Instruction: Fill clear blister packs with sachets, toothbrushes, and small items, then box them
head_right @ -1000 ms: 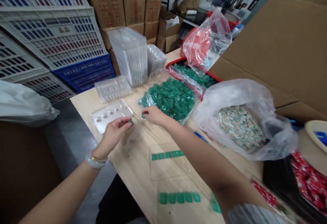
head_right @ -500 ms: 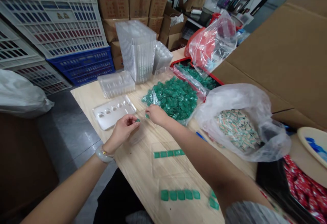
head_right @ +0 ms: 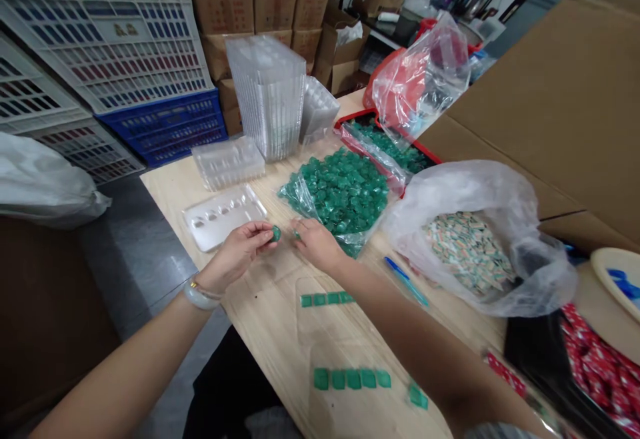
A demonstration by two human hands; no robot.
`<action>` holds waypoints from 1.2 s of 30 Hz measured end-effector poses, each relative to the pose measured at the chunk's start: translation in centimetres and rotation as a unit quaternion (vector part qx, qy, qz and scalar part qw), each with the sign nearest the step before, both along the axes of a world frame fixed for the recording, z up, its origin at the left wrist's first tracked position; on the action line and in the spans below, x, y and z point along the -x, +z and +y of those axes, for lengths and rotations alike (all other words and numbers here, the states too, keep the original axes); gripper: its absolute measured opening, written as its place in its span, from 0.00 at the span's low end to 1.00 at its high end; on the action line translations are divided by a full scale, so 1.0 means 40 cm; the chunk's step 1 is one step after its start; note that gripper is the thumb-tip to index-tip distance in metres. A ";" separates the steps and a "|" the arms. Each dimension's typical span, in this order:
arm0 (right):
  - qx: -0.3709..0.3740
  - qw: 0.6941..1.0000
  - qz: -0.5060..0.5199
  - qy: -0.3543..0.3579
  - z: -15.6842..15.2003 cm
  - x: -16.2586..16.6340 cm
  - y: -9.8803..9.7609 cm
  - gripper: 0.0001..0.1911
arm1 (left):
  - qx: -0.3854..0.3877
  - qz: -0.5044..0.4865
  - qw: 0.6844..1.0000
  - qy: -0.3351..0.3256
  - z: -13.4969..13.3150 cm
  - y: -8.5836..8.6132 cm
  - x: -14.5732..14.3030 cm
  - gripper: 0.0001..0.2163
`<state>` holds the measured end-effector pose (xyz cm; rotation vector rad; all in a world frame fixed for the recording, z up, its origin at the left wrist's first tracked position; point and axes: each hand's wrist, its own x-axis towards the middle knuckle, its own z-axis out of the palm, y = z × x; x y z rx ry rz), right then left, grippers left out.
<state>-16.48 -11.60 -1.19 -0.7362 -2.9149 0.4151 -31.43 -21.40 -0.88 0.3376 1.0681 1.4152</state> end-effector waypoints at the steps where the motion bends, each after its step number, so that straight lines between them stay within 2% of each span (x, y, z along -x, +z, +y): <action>1: -0.005 1.000 0.007 -0.021 -0.001 -0.006 0.001 0.15 | -0.002 -0.016 1.000 -0.002 0.001 0.006 -0.005 0.09; 3: -0.010 0.999 -0.013 -0.041 -0.001 -0.013 0.005 0.12 | 0.003 -0.034 0.999 -0.001 0.004 0.016 -0.016 0.08; 6: -0.009 0.997 -0.073 -0.032 0.003 -0.013 0.011 0.10 | 0.021 -0.050 0.999 -0.005 0.011 0.026 -0.029 0.04; 8: -0.005 0.997 -0.073 -0.035 0.000 -0.012 0.019 0.09 | 0.024 -0.072 0.997 -0.016 0.014 0.029 -0.030 0.02; 10: 0.026 0.998 -0.009 -0.054 -0.010 -0.013 0.034 0.10 | 0.021 -0.098 0.994 -0.035 0.013 0.029 -0.027 0.02; 13: 0.145 0.979 0.131 -0.052 -0.027 -0.018 0.061 0.18 | 0.026 -0.126 0.989 -0.075 0.011 0.027 -0.024 0.01; 15: 0.207 0.962 0.172 -0.034 -0.033 -0.021 0.073 0.16 | 0.037 -0.140 0.985 -0.099 0.010 0.027 -0.026 0.01; 16: 0.216 0.960 0.178 -0.031 -0.033 -0.022 0.076 0.14 | 0.039 -0.147 0.982 -0.110 0.011 0.028 -0.028 0.01; 18: 0.195 0.964 0.175 -0.032 -0.035 -0.025 0.079 0.12 | 0.036 -0.153 0.979 -0.132 0.011 0.031 -0.035 0.03; 23: 0.073 0.993 0.091 -0.003 -0.088 -0.049 0.073 0.17 | 0.079 -0.118 0.977 -0.160 -0.013 0.031 -0.068 0.04; 27: 0.011 0.998 0.059 -0.010 -0.162 -0.082 0.055 0.21 | 0.119 -0.146 0.973 -0.132 -0.050 0.020 -0.106 0.04; 29: 0.005 0.997 0.068 -0.030 -0.182 -0.092 0.046 0.20 | 0.121 -0.162 0.972 -0.116 -0.063 0.016 -0.117 0.05; 31: 0.016 0.995 0.085 -0.051 -0.187 -0.093 0.043 0.19 | 0.115 -0.154 0.973 -0.128 -0.069 0.015 -0.120 0.06; 33: 0.046 0.991 0.108 -0.061 -0.185 -0.083 0.047 0.17 | 0.105 -0.137 0.975 -0.142 -0.070 0.017 -0.118 0.07; 36: 0.111 0.977 0.153 -0.099 -0.181 -0.055 0.061 0.14 | 0.090 -0.116 0.983 -0.108 -0.062 0.021 -0.113 0.07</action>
